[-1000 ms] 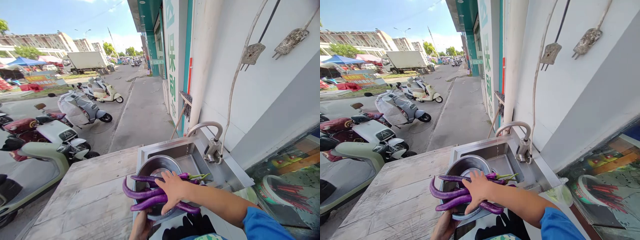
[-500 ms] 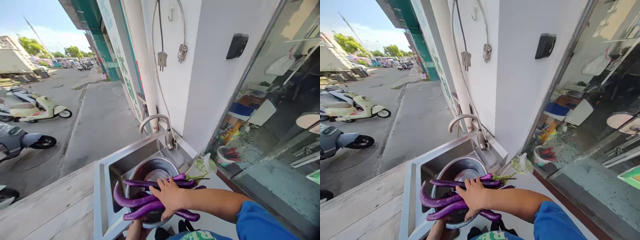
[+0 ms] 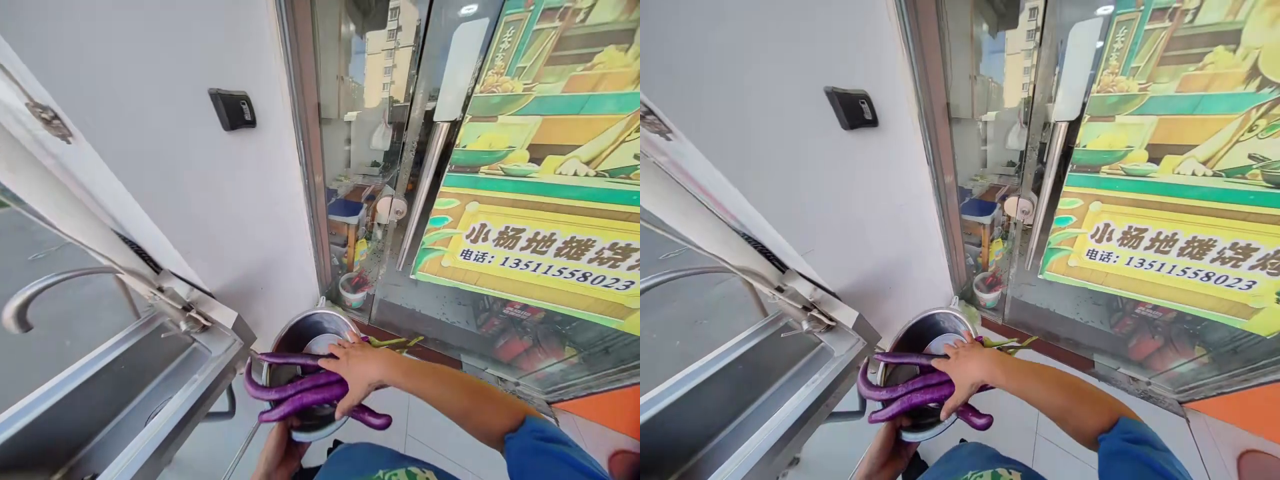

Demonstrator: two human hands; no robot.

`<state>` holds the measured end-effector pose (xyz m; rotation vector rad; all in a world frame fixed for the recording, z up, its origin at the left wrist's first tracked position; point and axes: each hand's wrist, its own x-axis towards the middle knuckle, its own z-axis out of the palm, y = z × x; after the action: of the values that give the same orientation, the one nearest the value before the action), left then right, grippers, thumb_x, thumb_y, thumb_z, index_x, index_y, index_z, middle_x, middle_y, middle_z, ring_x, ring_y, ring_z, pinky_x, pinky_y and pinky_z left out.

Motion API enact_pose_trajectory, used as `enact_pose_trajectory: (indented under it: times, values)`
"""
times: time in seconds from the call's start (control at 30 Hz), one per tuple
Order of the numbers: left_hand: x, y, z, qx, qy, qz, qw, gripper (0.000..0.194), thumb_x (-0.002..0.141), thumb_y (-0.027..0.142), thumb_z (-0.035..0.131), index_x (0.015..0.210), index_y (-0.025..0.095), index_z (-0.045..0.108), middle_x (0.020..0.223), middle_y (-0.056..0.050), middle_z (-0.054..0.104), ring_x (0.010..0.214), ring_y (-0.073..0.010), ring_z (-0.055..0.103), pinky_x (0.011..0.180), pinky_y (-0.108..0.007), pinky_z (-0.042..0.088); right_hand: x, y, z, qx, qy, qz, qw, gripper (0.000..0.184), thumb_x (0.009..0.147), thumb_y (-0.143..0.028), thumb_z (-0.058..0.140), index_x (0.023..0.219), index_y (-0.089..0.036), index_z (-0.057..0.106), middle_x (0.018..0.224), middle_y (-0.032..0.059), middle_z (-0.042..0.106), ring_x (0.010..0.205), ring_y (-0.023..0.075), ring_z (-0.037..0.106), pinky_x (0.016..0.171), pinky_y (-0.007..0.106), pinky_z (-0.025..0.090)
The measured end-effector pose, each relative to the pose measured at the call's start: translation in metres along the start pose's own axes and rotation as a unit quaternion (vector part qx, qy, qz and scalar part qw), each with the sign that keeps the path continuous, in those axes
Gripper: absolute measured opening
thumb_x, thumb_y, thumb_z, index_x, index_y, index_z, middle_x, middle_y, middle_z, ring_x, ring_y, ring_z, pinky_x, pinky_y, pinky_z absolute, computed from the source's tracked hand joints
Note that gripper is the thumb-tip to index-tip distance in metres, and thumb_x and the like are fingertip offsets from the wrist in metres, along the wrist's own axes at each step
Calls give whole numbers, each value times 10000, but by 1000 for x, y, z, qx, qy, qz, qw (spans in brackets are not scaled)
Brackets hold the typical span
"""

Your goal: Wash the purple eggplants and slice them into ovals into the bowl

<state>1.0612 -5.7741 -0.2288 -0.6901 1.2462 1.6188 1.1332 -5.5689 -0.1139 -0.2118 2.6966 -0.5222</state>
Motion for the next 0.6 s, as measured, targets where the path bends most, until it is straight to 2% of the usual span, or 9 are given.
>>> enact_pose_trajectory:
  times: [0.07,0.1,0.2,0.27,0.33,0.43,0.5,0.6]
  values:
    - [2,-16,33,3,-25,-31,999,207,642,-30,458,591,170,459,509,32,554,462,-100,517,522,-210,451,-43,23,-10,22,-21,30,999,962,578,-663,606,1381,-218,319,1358,163,383,1241,372,330,1018,568,132]
    - [3,-22,48,7,-34,-46,998,198,638,-27,462,594,166,457,508,26,557,456,-100,521,511,-209,452,-61,32,-16,28,-12,40,999,946,587,-662,604,1374,-209,338,1350,162,397,1248,364,325,1027,558,120]
    - [13,-36,87,34,-53,-77,995,159,620,-6,477,619,152,468,516,4,571,460,-111,538,499,-214,463,-108,56,-34,40,65,62,995,846,658,-668,548,1344,-199,394,1368,148,389,1279,333,290,1051,514,115]
    - [23,-41,108,57,-69,-86,992,143,604,2,480,636,142,481,543,-16,590,482,-121,556,507,-220,474,-133,76,-50,64,117,78,988,702,771,-644,430,1328,-217,418,1372,110,403,1260,287,339,1049,461,185]
    - [33,-42,125,76,-76,-83,991,131,595,10,483,632,136,483,563,-32,601,488,-125,564,499,-220,475,-153,105,-66,107,172,123,972,608,846,-601,323,1322,-236,425,1366,69,423,1227,253,394,1020,410,274]
    - [50,-35,143,94,-82,-83,989,123,586,18,488,610,137,472,555,-34,595,471,-122,557,484,-218,474,-169,166,-86,181,270,245,914,607,843,-605,331,1305,-229,450,1318,74,483,1181,268,453,965,398,356]
    - [63,-24,152,102,-83,-89,987,120,583,21,489,604,138,472,542,-34,589,469,-123,557,487,-223,480,-168,214,-96,235,334,310,859,646,809,-614,403,1315,-214,437,1286,99,512,1143,284,489,923,395,398]
    - [85,-1,161,107,-74,-87,988,134,583,13,488,587,145,466,522,-36,582,452,-126,550,475,-230,483,-147,290,-112,308,424,389,758,742,719,-614,535,1318,-191,418,1250,125,536,1105,292,518,893,406,417]
